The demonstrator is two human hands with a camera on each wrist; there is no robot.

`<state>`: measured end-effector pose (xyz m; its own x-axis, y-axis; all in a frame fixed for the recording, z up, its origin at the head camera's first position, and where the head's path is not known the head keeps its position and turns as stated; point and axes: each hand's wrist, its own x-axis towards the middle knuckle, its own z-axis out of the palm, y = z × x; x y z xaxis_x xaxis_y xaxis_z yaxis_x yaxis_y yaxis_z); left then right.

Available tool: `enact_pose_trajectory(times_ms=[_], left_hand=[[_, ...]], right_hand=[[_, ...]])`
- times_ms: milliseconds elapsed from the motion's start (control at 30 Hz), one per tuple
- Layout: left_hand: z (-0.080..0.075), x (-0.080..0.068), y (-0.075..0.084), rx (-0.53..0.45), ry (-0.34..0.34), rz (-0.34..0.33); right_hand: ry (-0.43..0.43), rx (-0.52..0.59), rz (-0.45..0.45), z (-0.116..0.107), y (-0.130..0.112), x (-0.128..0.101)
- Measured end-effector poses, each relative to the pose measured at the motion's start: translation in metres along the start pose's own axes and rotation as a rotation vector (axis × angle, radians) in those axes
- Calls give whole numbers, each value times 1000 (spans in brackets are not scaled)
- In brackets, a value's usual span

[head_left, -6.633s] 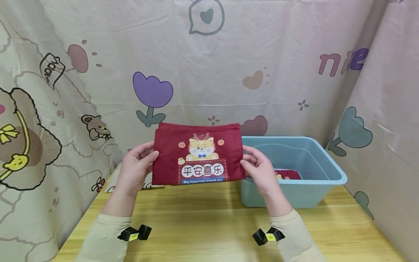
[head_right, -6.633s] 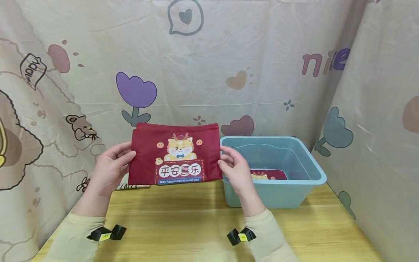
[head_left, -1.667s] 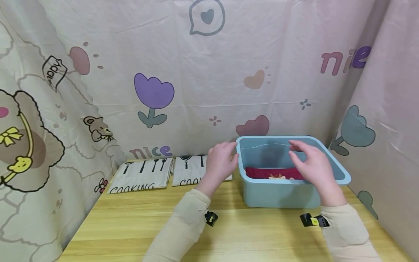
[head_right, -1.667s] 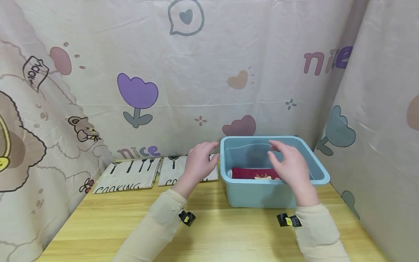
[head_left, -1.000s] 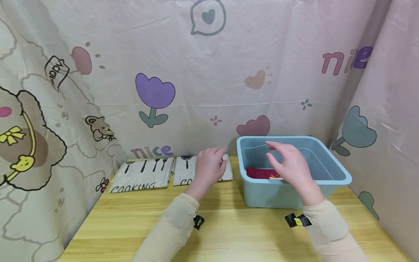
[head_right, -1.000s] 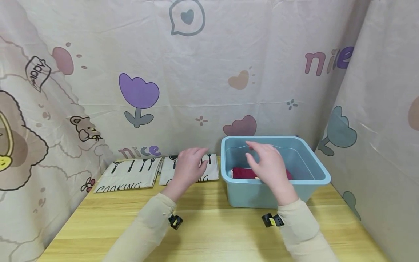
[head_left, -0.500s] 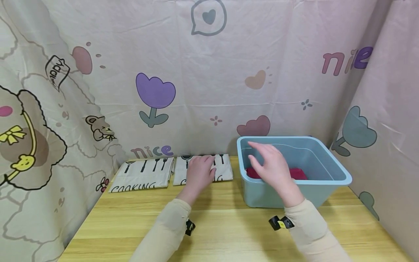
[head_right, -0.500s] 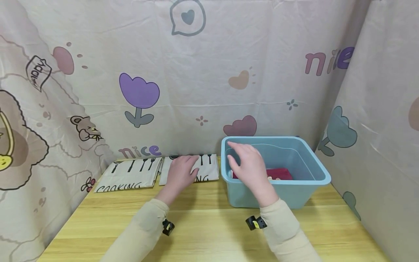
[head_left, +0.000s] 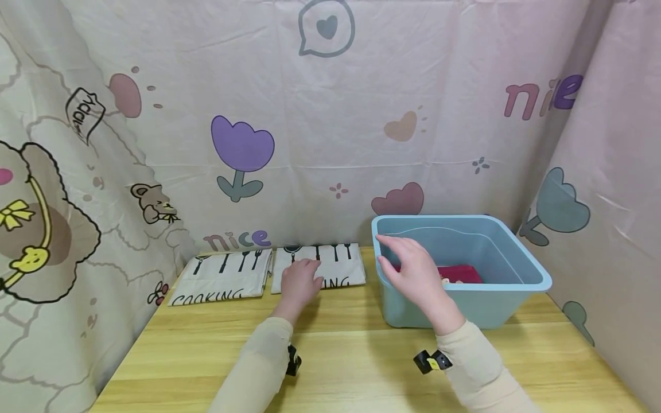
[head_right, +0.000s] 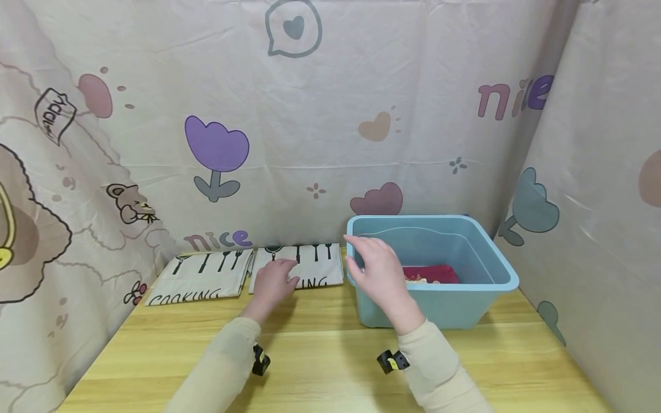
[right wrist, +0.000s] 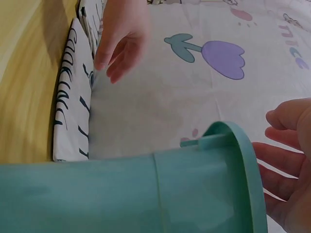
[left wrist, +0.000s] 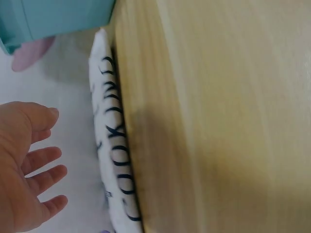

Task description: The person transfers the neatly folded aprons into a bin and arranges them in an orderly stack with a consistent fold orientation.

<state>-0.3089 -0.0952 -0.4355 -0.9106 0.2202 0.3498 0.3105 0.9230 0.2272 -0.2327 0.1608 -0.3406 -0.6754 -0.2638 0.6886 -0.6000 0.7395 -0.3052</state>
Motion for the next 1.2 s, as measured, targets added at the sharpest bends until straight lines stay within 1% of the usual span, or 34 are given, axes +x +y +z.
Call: enact_pose_trajectory(times_ms=[167, 333, 467, 733, 967, 1200], left_hand=[[9, 0, -11, -47, -55, -69], [20, 1, -23, -71, -79, -116], [22, 0, -30, -71, -100, -153], [21, -3, -34, -15, -147, -143], [22, -4, -36, -27, -180, -169], [24, -4, -38, -31, -199, -197]], right_hand=[[-7, 29, 1, 8, -6, -1], [-17, 44, -4, 17, -12, 0], [-14, 53, -11, 24, -17, 1], [3, 99, -31, 38, -27, 5], [11, 146, -16, 45, -32, 9], [18, 159, -22, 50, -33, 10]])
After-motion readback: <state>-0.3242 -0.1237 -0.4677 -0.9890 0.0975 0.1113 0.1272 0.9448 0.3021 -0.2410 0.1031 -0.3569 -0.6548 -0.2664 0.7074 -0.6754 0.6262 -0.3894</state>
